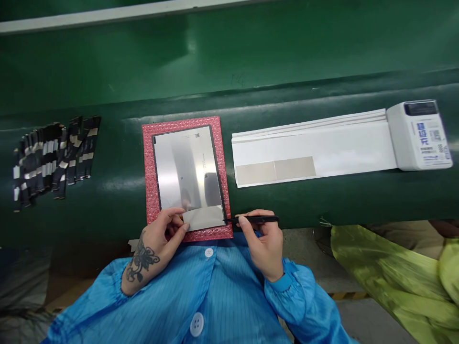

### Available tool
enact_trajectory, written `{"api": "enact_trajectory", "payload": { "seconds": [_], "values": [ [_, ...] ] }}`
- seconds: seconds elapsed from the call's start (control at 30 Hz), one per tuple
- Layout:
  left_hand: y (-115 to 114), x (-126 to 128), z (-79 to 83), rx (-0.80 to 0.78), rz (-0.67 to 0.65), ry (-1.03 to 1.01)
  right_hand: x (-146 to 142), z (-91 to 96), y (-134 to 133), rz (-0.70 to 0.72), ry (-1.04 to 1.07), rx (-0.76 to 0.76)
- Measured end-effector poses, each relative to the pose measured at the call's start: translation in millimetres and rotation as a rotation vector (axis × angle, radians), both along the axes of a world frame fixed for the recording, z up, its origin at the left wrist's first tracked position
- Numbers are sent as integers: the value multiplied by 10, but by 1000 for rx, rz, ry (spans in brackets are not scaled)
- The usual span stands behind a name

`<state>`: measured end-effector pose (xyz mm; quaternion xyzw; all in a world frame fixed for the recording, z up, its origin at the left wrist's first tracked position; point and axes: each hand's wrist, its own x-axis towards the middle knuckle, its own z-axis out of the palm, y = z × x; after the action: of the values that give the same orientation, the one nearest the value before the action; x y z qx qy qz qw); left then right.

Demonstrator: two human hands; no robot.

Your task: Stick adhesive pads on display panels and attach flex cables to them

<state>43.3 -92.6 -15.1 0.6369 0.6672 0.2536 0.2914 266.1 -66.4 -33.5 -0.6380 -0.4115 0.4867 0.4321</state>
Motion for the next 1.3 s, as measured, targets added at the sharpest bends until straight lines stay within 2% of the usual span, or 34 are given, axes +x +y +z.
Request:
{"api": "enact_trajectory", "payload": {
  "seconds": [0.2, 0.43, 0.77, 1.0, 1.13, 1.3],
  "values": [
    [25, 30, 5, 37, -30, 84, 7, -28, -11, -10, -6, 8],
    [70, 84, 77, 107, -116, 283, 14, -8, 0, 14, -38, 32],
    [77, 77, 68, 73, -140, 325, 13, -22, -7, 20, -53, 69],
    [70, 68, 87, 123, -143, 416, 23, -20, -13, 17, -68, 63],
    [32, -16, 19, 115, -72, 482, 19, -15, -14, 15, -63, 51],
    [-38, -107, -157, 284, -79, 389, 1, -25, 2, 4, -67, 46]
  ]
}}
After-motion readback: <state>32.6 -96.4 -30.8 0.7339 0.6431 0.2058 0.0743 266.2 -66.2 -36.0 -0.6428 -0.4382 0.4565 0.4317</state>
